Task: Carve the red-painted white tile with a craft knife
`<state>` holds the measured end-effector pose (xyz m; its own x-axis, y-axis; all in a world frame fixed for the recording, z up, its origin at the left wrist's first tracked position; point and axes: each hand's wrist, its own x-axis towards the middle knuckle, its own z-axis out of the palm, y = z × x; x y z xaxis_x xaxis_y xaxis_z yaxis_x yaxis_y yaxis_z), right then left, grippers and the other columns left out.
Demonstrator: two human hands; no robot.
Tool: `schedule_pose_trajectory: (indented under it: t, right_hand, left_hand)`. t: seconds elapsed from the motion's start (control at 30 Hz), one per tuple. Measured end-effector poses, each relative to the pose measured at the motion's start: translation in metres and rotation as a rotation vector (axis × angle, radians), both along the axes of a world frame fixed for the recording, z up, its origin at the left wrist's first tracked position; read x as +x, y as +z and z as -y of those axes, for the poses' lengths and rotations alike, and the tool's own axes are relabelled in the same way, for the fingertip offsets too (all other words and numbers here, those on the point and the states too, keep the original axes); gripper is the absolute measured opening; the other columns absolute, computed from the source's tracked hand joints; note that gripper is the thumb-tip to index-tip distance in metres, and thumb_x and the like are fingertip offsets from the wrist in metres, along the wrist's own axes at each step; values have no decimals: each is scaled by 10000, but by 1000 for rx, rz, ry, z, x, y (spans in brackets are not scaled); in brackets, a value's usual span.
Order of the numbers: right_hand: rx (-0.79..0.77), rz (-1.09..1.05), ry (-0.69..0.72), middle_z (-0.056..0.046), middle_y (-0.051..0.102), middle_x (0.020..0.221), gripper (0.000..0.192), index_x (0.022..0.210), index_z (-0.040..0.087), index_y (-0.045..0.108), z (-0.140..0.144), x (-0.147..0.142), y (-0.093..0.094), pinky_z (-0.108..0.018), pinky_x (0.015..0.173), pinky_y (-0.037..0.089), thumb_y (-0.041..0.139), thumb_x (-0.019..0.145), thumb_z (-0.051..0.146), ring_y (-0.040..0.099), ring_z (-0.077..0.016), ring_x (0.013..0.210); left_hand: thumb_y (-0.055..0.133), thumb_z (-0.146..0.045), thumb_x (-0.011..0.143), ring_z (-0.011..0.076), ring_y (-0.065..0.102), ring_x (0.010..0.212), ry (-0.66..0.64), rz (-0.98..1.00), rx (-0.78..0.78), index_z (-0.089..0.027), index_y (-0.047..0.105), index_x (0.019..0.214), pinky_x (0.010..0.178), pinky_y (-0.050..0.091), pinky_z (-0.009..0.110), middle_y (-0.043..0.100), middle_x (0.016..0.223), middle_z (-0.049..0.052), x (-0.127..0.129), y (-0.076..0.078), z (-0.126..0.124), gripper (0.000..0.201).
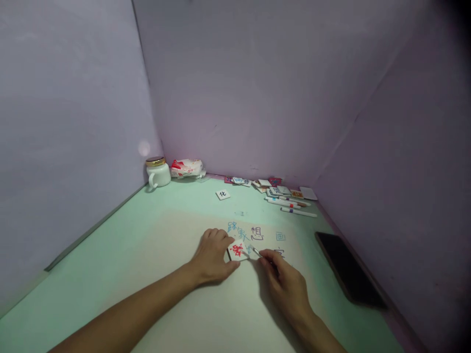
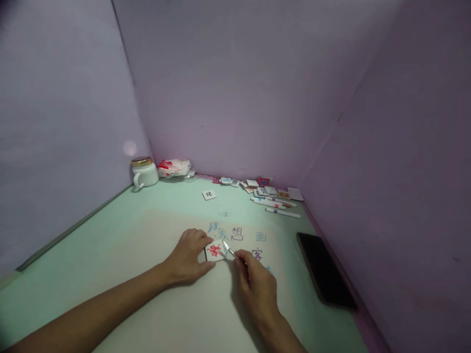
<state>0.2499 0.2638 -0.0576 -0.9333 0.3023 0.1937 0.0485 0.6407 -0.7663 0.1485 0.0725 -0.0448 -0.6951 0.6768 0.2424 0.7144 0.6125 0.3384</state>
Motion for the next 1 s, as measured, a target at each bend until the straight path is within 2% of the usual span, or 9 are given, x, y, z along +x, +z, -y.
schedule_pose_trajectory:
  t: [0.23, 0.53, 0.73, 0.87, 0.93, 1.0]
  right_hand:
    - [-50, 17, 22, -28, 741, 924, 319, 998, 238, 668, 0, 2, -5, -271, 699, 493, 455, 912, 459, 681, -189, 780]
    - [-179, -37, -48, -36, 733, 844, 283, 881, 240, 701, 10, 2, -4, -275, 672, 483, 553, 841, 478, 660, -200, 728]
    - [-240, -13, -93, -13, 708, 774, 279, 872, 241, 679, 11, 2, 1, -253, 620, 464, 541, 846, 482, 638, -177, 671]
    - [-300, -46, -127, -10, 685, 781, 256, 909, 229, 636, 6, 2, 0, -240, 614, 467, 528, 866, 457, 614, -161, 659]
    - [-311, -95, -79, -15, 676, 794, 208, 869, 232, 636, 3, 2, 0, -238, 622, 473, 533, 869, 413, 611, -160, 689]
    - [-349, -119, -26, -21, 669, 796, 186, 801, 236, 641, 1, 2, 0, -242, 623, 476, 540, 864, 379, 607, -163, 708]
  left_hand:
    - [686, -358, 719, 260, 492, 946, -4, 81, 32, -208, 623, 1081, 908, 403, 453, 567, 990, 64, 0, 5, 5, 397]
    - [640, -199, 660, 254, 478, 997, -87, 179, 68, -244, 572, 1172, 991, 355, 459, 551, 1045, 55, -2, 12, 8, 519]
    - [672, -279, 726, 270, 493, 1016, -139, 170, 128, -205, 517, 1234, 999, 340, 506, 574, 1107, 92, -2, 7, 8, 536]
    - [621, -305, 745, 254, 521, 960, -157, 126, 204, -163, 566, 1102, 916, 405, 470, 582, 1031, 109, 0, 11, 9, 387]
    - [570, -352, 741, 243, 537, 905, -133, 120, 230, -140, 585, 1010, 819, 446, 410, 576, 964, 117, 0, 19, 10, 343]
    - [494, -447, 768, 206, 545, 754, -83, 148, 207, -156, 591, 863, 686, 441, 344, 572, 806, 78, 0, 26, 9, 321]
